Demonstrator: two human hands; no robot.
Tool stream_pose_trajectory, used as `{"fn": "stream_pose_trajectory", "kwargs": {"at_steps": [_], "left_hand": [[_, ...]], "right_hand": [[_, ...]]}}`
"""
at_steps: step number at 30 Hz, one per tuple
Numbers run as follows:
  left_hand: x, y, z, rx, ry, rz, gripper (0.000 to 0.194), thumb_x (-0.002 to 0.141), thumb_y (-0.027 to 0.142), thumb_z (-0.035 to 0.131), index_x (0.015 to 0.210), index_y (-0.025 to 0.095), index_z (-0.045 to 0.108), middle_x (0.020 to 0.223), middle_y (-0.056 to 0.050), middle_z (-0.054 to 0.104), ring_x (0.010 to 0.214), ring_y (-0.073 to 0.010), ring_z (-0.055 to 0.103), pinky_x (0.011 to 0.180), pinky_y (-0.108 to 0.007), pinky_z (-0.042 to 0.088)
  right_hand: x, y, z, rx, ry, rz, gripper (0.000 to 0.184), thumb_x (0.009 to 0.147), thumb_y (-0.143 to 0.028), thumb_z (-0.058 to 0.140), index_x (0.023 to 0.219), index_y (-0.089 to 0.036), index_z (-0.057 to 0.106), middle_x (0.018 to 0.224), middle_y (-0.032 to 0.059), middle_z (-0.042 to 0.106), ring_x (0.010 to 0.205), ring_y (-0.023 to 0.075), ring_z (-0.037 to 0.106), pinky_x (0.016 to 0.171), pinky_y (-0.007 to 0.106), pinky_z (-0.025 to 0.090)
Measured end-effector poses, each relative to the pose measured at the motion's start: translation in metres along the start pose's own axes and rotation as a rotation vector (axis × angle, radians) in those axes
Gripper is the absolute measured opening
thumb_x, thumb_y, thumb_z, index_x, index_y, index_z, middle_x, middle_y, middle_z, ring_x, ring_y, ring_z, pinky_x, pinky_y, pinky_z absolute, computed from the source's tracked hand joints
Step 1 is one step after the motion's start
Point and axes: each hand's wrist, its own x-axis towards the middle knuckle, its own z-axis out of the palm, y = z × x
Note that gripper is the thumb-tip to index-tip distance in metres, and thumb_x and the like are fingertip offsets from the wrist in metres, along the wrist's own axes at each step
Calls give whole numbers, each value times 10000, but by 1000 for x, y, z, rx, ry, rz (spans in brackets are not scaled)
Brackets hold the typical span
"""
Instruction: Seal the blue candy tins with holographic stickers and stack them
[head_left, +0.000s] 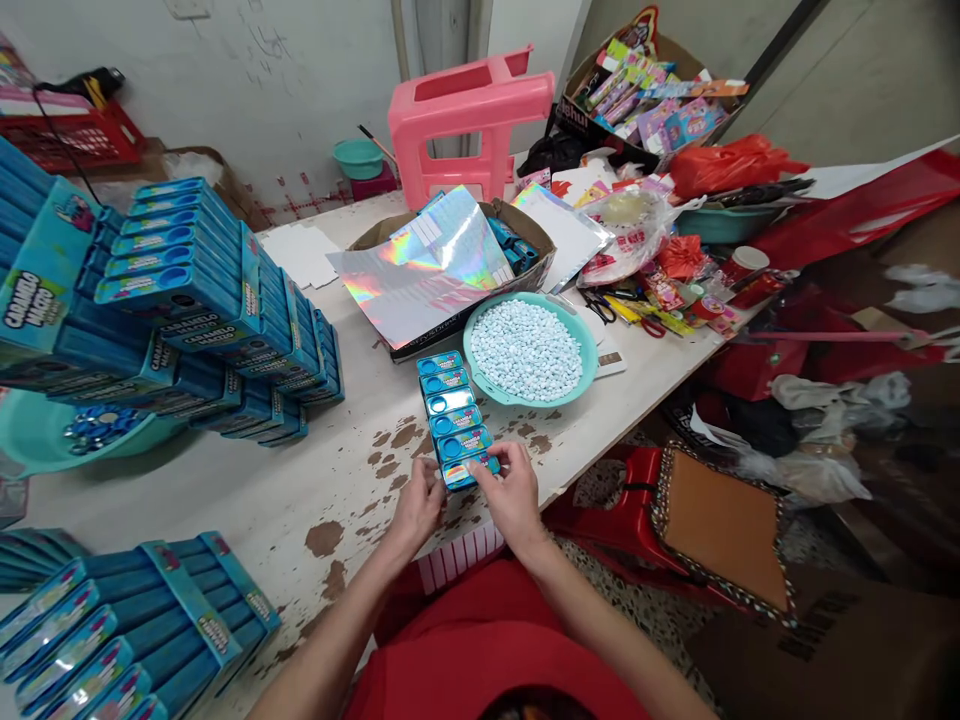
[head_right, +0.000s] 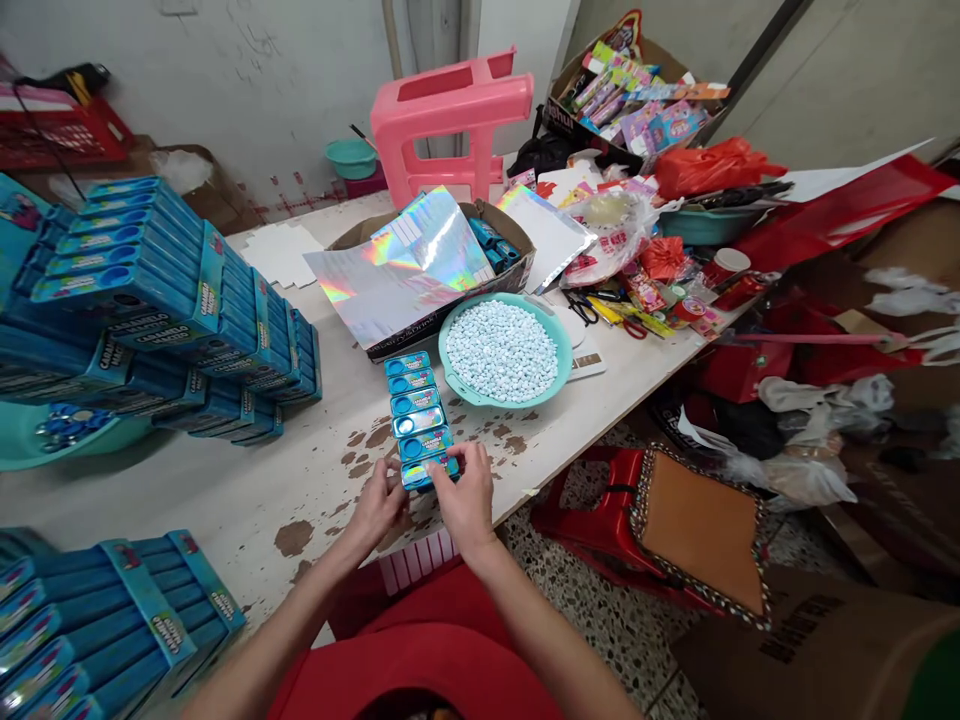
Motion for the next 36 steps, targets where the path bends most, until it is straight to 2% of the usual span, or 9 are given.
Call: {"fn": "stream_pose_trajectory", "kwargs": {"at_steps": [3, 7, 10, 13, 16, 18, 23, 30, 36], "left_hand": [[-6, -3, 1, 322, 134, 76, 209, 884, 314, 315, 1027, 203, 420, 685, -3, 573, 596, -150, 541, 572, -245, 344], [-16, -12, -18, 595, -148, 87, 275, 852, 235, 376, 1082, 219, 525, 875, -64, 646, 787, -205, 586, 656, -267, 346], [-31, -35, -46, 497, -254, 34, 317, 853, 354, 416, 1108, 224, 554, 1077, -71, 622, 933, -218, 559, 719, -260, 367], [-50, -67, -63, 393, -393, -25, 349, 798, 426, 497, 1049, 201, 584, 995, -43, 633, 862, -189, 553, 682, -232, 365], [-62, -92, -57, 473, -345, -81, 264, 837, 368, 420, 796, 175, 595, 709, -9, 590, 671, -149, 505, 582, -220, 297], [-62, -101, -49, 495, -255, -81, 280, 854, 338, 374, 720, 172, 556, 655, -2, 551, 631, -137, 473, 561, -222, 260], [-53, -111, -42, 425, -216, -75, 271, 838, 321, 368, 661, 164, 501, 605, 16, 483, 592, -120, 414, 544, -227, 220], [-44, -123, -42, 342, -225, -140, 257, 793, 322, 388, 620, 159, 486, 550, 30, 410, 558, -111, 365, 529, -235, 214], [-34, -127, -40, 407, -214, -116, 254, 798, 281, 378, 688, 145, 562, 640, -10, 539, 628, -134, 459, 571, -233, 283]], "right_hand": [[3, 0, 0, -34, 4, -20, 152, 756, -272, 582, 870, -189, 526, 858, 30, 554, 780, 166, 523, 720, 302, 452], [1, -4, -11, -70, 27, -88, 174, 801, -251, 535, 957, -174, 519, 895, 59, 575, 831, 185, 546, 756, 338, 462], [-19, -11, -21, -141, 85, -329, 231, 815, -192, 530, 1045, -177, 525, 1004, 97, 567, 992, 218, 514, 878, 398, 422], [-51, -7, -14, -89, -307, -592, 265, 826, -142, 514, 1079, -217, 544, 976, 67, 587, 964, 189, 533, 854, 345, 447], [-77, 15, 15, -140, -776, -581, 315, 838, -157, 513, 1145, -223, 528, 1012, 67, 571, 947, 176, 548, 807, 309, 481], [-87, 34, 37, -251, -877, -539, 423, 805, -176, 575, 1216, -200, 478, 1094, 93, 536, 1016, 201, 524, 853, 346, 476], [-93, 59, 61, -485, -923, -633, 609, 776, -188, 615, 1327, -132, 363, 1249, 149, 476, 1125, 258, 452, 935, 416, 437], [-94, 58, 58, -620, -908, -843, 325, 858, -167, 488, 1182, -155, 516, 1301, 100, 485, 1090, 244, 476, 831, 363, 466], [-88, 58, 63, -517, -824, -849, 102, 869, -193, 500, 835, -180, 596, 851, 56, 619, 824, 188, 527, 715, 309, 408]]}}
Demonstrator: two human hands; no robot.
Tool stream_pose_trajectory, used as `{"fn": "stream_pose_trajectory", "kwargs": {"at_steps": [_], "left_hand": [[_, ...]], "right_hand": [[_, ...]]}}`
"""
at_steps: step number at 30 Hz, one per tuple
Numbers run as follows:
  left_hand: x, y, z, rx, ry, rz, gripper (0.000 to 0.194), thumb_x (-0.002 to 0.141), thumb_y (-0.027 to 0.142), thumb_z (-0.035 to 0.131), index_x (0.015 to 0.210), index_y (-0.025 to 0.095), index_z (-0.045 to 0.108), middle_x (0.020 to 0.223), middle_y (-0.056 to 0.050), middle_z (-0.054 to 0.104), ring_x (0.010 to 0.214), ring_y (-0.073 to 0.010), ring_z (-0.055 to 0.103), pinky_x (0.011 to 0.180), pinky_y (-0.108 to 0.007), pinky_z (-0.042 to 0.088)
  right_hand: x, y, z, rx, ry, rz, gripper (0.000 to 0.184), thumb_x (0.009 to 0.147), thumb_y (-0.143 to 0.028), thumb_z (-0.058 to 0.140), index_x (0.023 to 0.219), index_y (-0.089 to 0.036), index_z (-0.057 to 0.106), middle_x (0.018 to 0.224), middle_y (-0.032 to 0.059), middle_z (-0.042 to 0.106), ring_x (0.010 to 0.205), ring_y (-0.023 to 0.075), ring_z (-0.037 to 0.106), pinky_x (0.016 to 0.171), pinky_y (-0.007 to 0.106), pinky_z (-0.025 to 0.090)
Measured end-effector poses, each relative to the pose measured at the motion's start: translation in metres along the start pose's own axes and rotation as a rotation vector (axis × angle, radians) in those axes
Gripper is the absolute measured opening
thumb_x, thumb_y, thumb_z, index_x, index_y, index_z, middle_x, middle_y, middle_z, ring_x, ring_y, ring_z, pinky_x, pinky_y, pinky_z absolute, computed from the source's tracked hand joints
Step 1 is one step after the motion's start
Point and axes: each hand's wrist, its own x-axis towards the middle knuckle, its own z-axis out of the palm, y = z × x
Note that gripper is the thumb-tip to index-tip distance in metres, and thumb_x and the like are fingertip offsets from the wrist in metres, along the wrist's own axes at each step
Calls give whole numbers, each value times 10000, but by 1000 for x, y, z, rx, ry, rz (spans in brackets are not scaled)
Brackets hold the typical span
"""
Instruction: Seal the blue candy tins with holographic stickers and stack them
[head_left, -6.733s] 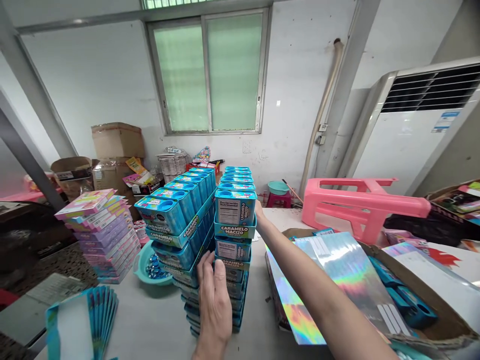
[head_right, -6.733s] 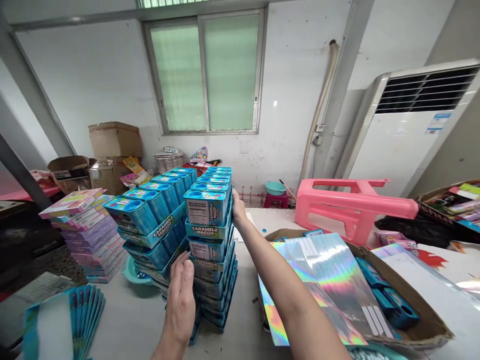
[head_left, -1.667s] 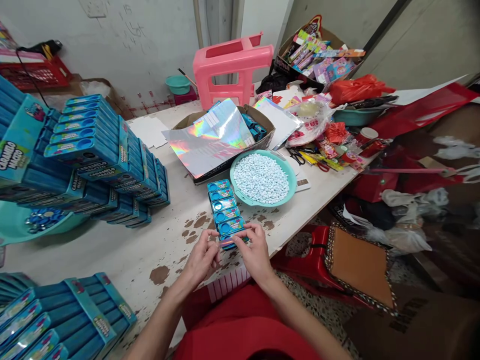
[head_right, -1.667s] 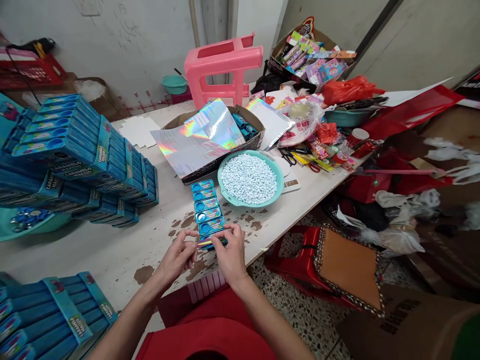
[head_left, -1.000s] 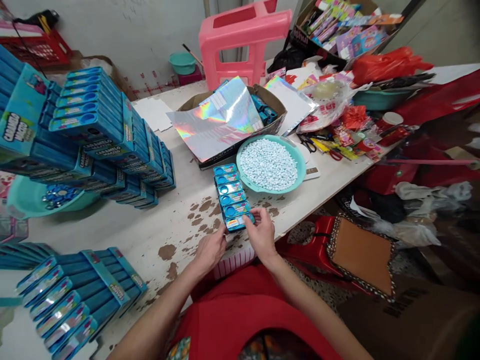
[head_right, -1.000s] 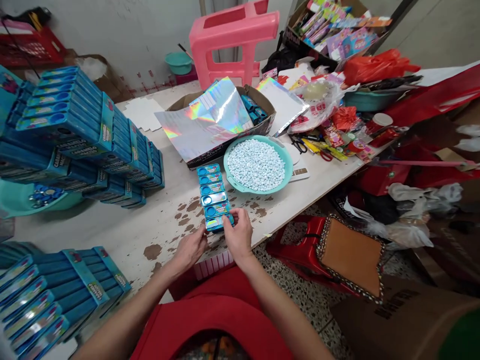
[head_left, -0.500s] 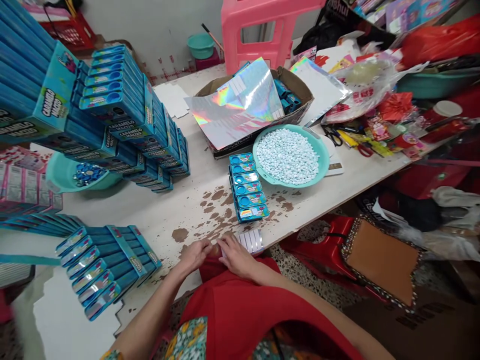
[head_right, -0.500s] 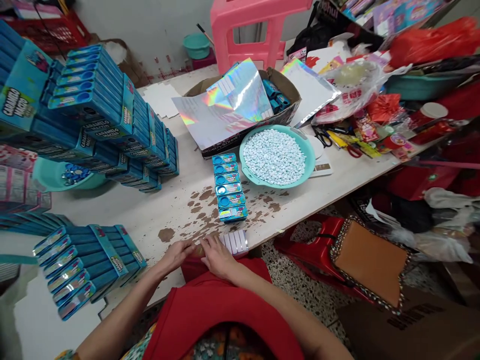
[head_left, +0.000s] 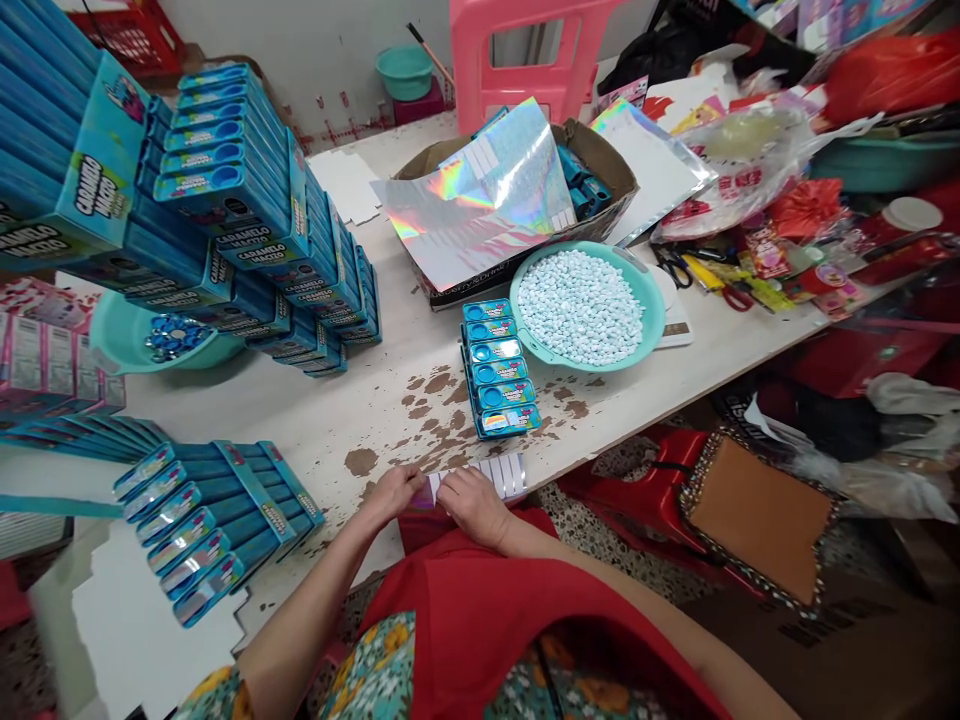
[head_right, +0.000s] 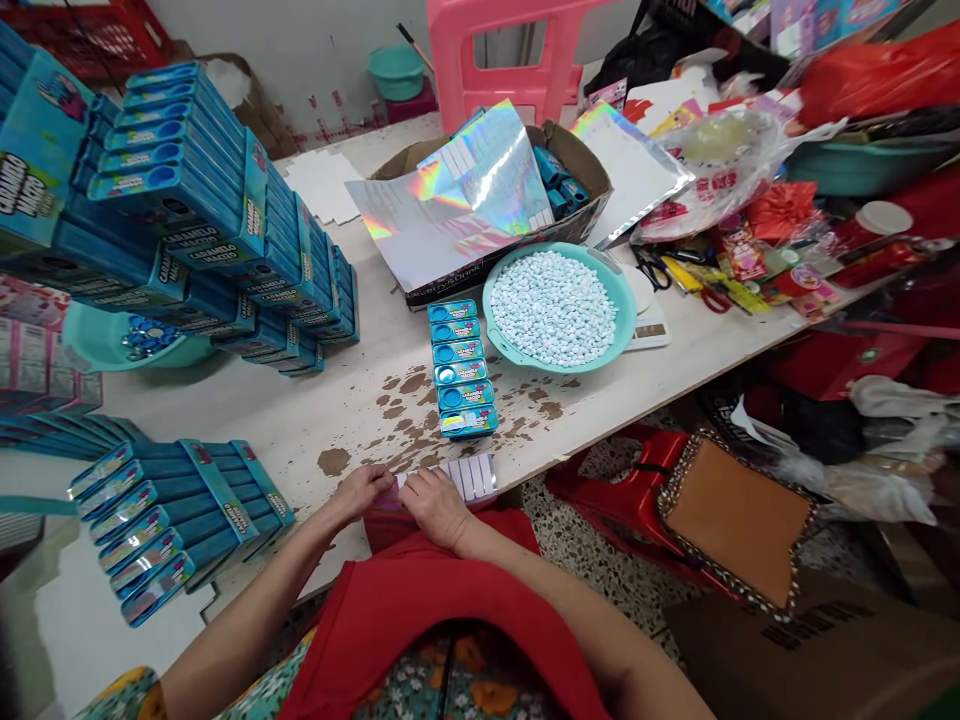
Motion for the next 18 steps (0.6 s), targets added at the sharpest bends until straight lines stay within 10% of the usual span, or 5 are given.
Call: {"fn": "stream_pose_trajectory", "kwargs": {"at_steps": [7, 11, 18], "left_hand": [[-32, 56, -31, -82, 238, 95, 322, 880, 367, 357, 897, 167, 608, 891, -79, 625, 871, -206, 543, 778, -293, 382], [-57, 111, -58, -484, -8, 317, 306, 859, 437, 439, 915, 172, 582, 781, -24, 612, 728, -150, 543, 672, -239, 422], [-12, 152, -84, -521, 65, 345, 278, 870, 392, 424, 1055, 190, 473, 576, 59, 457, 495, -92, 423, 480, -189, 323]], "right_hand": [[-3, -17, -68, 442, 258, 272, 62, 828, -182, 547, 770, -201, 554, 729, 9, 580, 700, 145, 531, 639, 255, 403], [1, -21, -123, 524, 423, 375, 71, 836, -220, 551, 769, -208, 570, 725, 2, 587, 707, 145, 538, 651, 263, 412], [24, 21, -142, 243, 758, 621, 89, 796, -272, 609, 739, -203, 623, 996, 68, 534, 1008, 222, 486, 886, 388, 378]]}}
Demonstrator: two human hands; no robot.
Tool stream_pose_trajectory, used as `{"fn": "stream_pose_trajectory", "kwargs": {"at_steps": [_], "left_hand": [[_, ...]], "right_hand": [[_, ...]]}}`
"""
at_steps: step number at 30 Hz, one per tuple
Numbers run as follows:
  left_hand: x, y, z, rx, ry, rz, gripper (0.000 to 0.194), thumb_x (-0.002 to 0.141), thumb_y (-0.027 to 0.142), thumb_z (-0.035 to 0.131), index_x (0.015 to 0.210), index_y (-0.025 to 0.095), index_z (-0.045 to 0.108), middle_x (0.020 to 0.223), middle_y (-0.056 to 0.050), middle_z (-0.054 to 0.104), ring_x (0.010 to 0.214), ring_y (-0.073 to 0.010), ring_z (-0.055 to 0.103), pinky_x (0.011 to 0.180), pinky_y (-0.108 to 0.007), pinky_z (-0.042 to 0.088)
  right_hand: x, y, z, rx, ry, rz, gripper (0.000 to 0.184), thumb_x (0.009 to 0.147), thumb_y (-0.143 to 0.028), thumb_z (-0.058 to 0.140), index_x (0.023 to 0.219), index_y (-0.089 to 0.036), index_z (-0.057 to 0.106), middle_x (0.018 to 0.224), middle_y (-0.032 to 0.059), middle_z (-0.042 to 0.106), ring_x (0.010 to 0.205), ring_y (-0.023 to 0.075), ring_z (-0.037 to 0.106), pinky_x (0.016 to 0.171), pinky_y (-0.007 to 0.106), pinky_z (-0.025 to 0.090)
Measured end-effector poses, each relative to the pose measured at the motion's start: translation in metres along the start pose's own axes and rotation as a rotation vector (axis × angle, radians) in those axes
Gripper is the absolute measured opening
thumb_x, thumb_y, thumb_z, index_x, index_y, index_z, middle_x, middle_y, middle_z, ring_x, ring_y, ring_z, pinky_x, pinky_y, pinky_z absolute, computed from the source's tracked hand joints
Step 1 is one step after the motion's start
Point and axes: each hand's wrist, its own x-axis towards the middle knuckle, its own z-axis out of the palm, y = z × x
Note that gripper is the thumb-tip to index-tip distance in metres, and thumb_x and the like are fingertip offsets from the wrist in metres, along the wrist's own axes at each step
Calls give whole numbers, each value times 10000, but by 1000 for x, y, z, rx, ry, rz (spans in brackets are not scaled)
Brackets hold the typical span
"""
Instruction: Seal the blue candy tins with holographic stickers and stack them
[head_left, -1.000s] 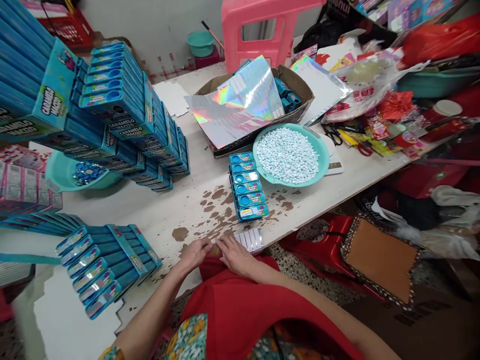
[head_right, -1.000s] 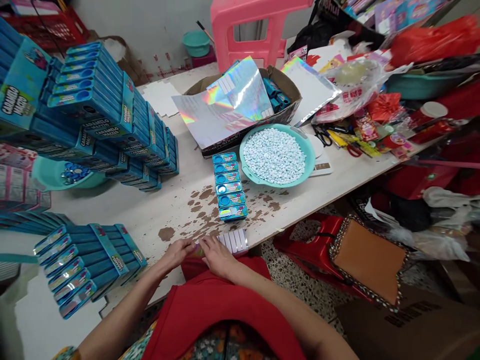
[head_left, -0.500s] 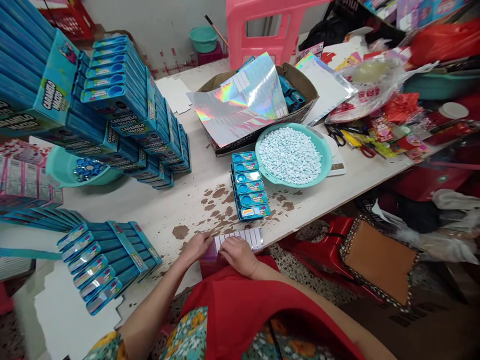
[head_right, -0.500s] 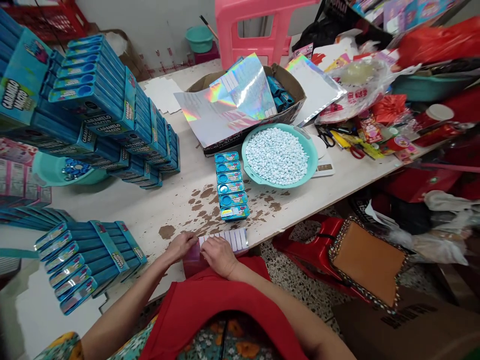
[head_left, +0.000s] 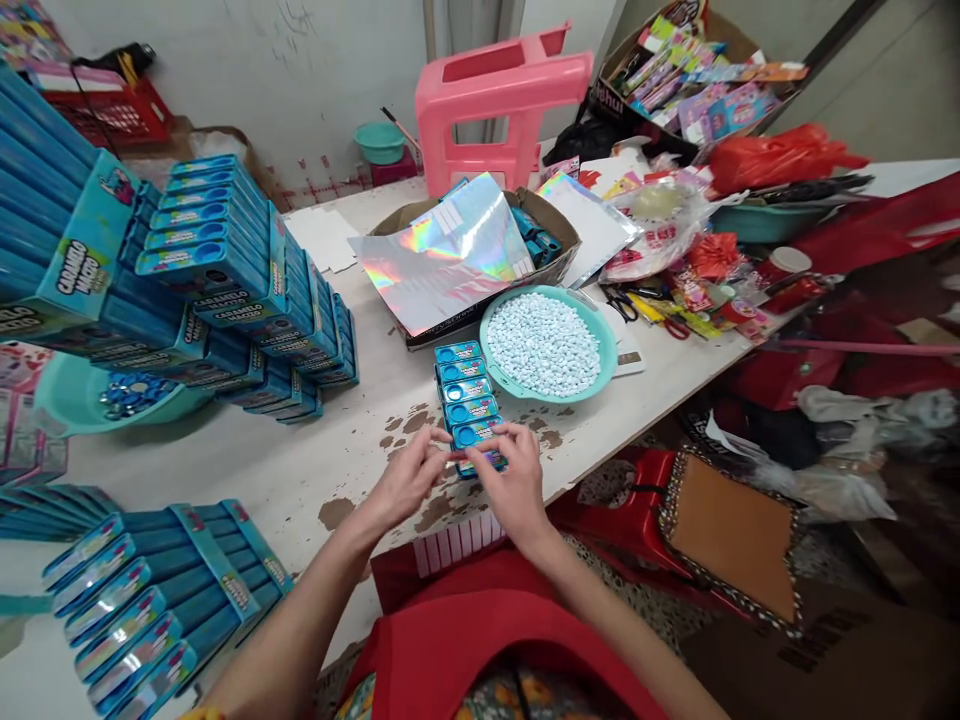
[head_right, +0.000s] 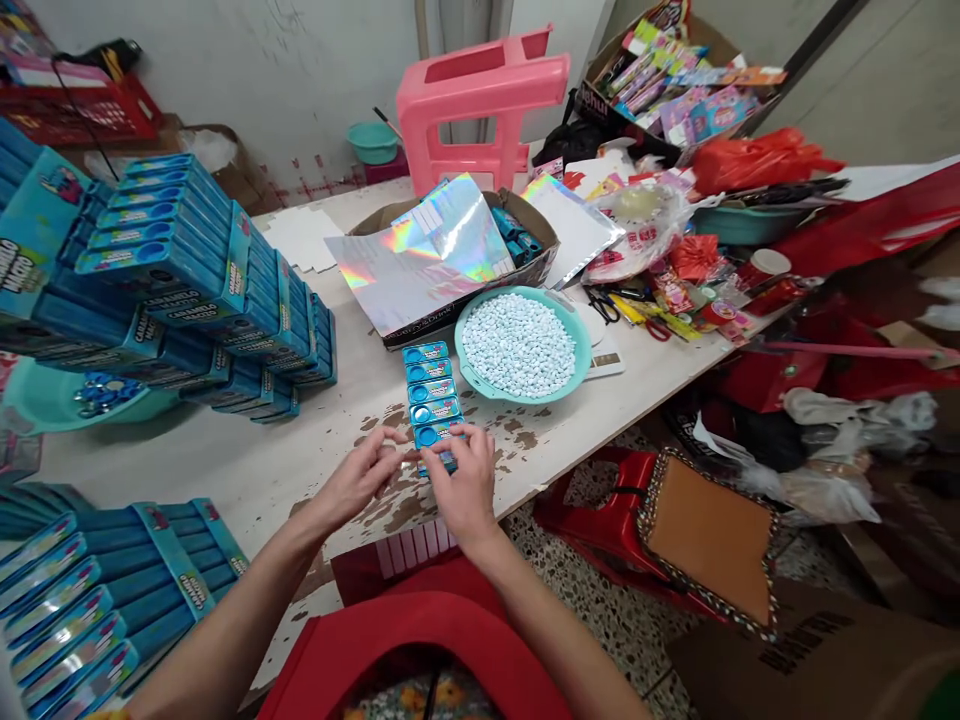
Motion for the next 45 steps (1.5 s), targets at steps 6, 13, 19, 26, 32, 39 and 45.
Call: {"fn": "stream_pose_trajectory", "kwargs": {"at_steps": [6, 13, 19, 26, 32, 39, 45], "left_hand": [[23, 4, -15, 17, 55, -22, 203, 877, 372, 390, 983, 201, 421, 551, 74, 410, 467, -83, 371, 464, -176, 291], [-13, 50, -25, 51, -28, 61, 211, 898, 374, 398, 1024, 207, 421, 627, 51, 432, 555, -91, 409, 527, -193, 323], [-6, 44, -18, 71, -112, 61, 181, 904, 361, 378, 993, 207, 414, 638, 44, 434, 575, -102, 407, 526, -202, 319], [20, 15, -10, 133, -115, 82, 141, 889, 288, 366, 990, 199, 408, 652, 44, 462, 590, -105, 434, 558, -216, 332], [41, 0, -8, 120, -96, 68, 161, 855, 260, 386, 1004, 203, 366, 616, 61, 467, 528, -93, 419, 523, -205, 321], [47, -29, 6, -294, -53, -93, 315, 805, 385, 504, 961, 228, 280, 581, 88, 516, 379, -66, 441, 389, -154, 288], [52, -63, 29, -286, 144, -214, 279, 779, 391, 497, 901, 223, 310, 535, 90, 501, 382, -89, 469, 396, -171, 324]], "right_hand": [[25, 33, 6, 8, 45, 119, 145, 780, -276, 597, 671, -181, 600, 966, 77, 529, 998, 230, 502, 896, 413, 379], [9, -6, -25, 439, -171, 245, 301, 862, -432, 482, 1030, -196, 562, 1004, 73, 558, 843, 165, 566, 667, 281, 489], [12, -12, -16, 526, -348, 389, 393, 754, -470, 614, 1011, -175, 577, 914, 41, 605, 630, 118, 538, 560, 247, 452], [21, 4, -2, 28, -214, 135, 186, 823, -333, 555, 702, -205, 612, 732, 10, 558, 713, 156, 495, 645, 273, 386], [29, 16, 7, -209, -97, 21, 110, 783, -270, 595, 698, -205, 615, 865, 59, 505, 871, 222, 452, 758, 343, 388], [29, 35, 18, 76, -6, 264, 219, 682, -316, 672, 769, -190, 516, 860, 21, 471, 794, 178, 476, 722, 314, 415], [33, 47, 21, 105, -49, 288, 224, 674, -313, 642, 810, -192, 511, 840, 3, 489, 682, 139, 456, 644, 278, 414]]}}
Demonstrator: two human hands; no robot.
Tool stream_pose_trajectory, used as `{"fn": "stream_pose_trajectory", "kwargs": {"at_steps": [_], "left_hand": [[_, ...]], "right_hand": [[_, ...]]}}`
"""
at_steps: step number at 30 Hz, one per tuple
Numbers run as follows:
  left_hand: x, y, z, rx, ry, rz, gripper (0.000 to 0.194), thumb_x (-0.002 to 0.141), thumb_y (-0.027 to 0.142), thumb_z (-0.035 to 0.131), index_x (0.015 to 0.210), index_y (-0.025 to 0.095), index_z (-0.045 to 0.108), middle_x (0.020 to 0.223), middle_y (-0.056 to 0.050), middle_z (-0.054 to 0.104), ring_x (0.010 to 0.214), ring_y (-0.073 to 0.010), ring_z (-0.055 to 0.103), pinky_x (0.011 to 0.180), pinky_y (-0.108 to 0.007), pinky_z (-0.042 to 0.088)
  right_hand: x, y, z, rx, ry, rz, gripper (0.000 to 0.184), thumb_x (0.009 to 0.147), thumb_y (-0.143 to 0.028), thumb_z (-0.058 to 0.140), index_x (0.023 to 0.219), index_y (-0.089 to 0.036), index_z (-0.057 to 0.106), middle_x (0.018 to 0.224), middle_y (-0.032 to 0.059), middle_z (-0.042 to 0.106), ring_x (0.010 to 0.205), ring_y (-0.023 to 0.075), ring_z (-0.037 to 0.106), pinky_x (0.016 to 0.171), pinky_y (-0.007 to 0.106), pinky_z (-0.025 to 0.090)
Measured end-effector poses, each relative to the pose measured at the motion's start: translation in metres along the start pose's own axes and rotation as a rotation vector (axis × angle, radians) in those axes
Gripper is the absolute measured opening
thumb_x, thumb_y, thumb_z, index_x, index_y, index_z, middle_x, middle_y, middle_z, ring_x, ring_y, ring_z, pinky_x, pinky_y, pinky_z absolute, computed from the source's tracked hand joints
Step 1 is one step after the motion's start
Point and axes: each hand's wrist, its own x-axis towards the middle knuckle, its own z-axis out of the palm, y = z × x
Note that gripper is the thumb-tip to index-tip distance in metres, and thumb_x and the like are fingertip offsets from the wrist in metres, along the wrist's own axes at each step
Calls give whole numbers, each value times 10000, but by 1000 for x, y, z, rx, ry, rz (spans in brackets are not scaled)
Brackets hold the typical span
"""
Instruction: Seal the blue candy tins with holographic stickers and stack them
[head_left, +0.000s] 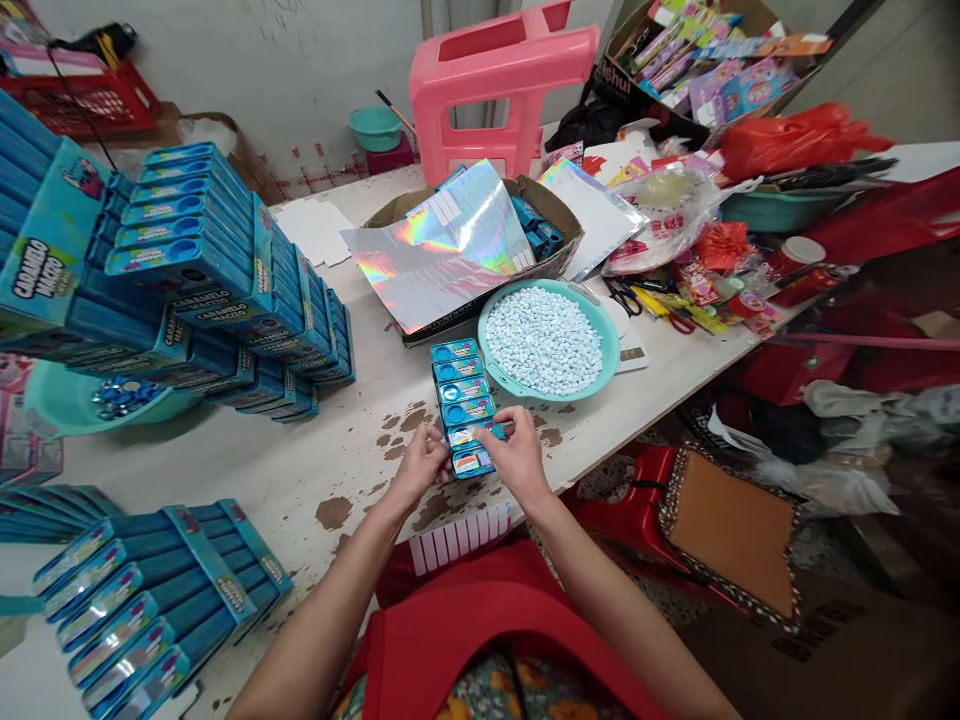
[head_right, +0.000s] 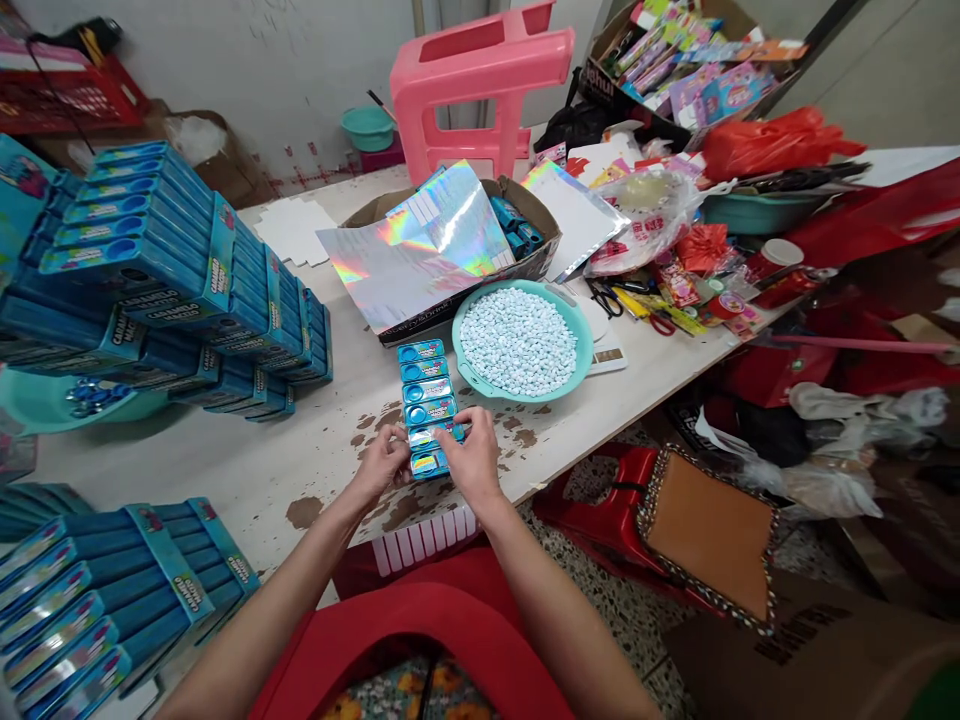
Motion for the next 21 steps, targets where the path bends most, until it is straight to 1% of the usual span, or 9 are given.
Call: {"fn": "stream_pose_trajectory", "kwargs": {"at_steps": [3, 5, 8, 9, 11, 13, 14, 17, 21], "left_hand": [[-7, 2, -13, 183, 76, 47, 226, 781, 375, 496, 879, 207, 380, 551, 81, 478, 434, -91, 469, 468, -198, 364], [-21, 5, -32, 317, 96, 87, 219, 792, 394, 486, 863, 191, 449, 617, 43, 516, 532, -114, 511, 540, -223, 389], [-54, -3, -67, 480, -58, 62, 291, 765, 441, 530, 913, 191, 550, 835, -26, 605, 755, -173, 558, 653, -250, 400], [-66, -10, -76, 522, -154, 22, 322, 721, 441, 586, 932, 198, 573, 890, -33, 614, 802, -188, 555, 673, -251, 395], [-87, -31, -87, 575, -319, -76, 342, 647, 404, 656, 915, 200, 597, 874, -23, 616, 794, -192, 542, 662, -241, 380], [-100, -55, -91, 600, -331, -129, 249, 678, 381, 606, 829, 183, 594, 748, -3, 579, 701, -164, 502, 612, -229, 350], [-102, -66, -91, 602, -283, -134, 219, 718, 378, 550, 788, 173, 583, 692, 4, 547, 659, -150, 471, 588, -224, 332], [-99, -89, -88, 563, -113, -143, 257, 759, 386, 455, 707, 155, 553, 623, 10, 480, 605, -130, 403, 545, -217, 292], [-89, -102, -90, 494, -62, -188, 244, 703, 371, 474, 667, 142, 551, 601, 11, 470, 588, -122, 389, 531, -219, 271]], "right_hand": [[0, -3, -6, -14, 6, -39, 169, 721, -279, 579, 848, -185, 518, 839, 16, 509, 678, 144, 473, 648, 292, 430], [-7, -8, -13, -32, 91, -118, 180, 769, -239, 523, 939, -178, 518, 934, 62, 525, 797, 179, 511, 722, 336, 448], [-35, -16, -20, -62, 173, -361, 238, 810, -190, 509, 1047, -191, 512, 1072, 115, 514, 1034, 235, 487, 881, 413, 414], [-47, -17, -19, -46, 87, -467, 246, 816, -175, 513, 1060, -208, 517, 1059, 106, 532, 1046, 232, 491, 897, 410, 411], [-72, -14, -8, 13, -268, -633, 257, 830, -150, 505, 1066, -247, 535, 975, 64, 577, 973, 200, 538, 860, 360, 445], [-95, -5, 12, 38, -644, -659, 270, 851, -148, 477, 1083, -268, 547, 948, 39, 589, 910, 168, 568, 797, 303, 477], [-103, 2, 25, 20, -765, -619, 281, 853, -156, 479, 1103, -265, 546, 972, 40, 584, 909, 164, 574, 784, 290, 484], [-120, 25, 61, -107, -904, -489, 408, 803, -169, 564, 1201, -228, 495, 1101, 77, 539, 979, 193, 562, 819, 316, 488], [-128, 44, 85, -250, -948, -501, 592, 739, -141, 621, 1288, -188, 404, 1197, 120, 482, 1106, 252, 484, 897, 393, 455]]}}
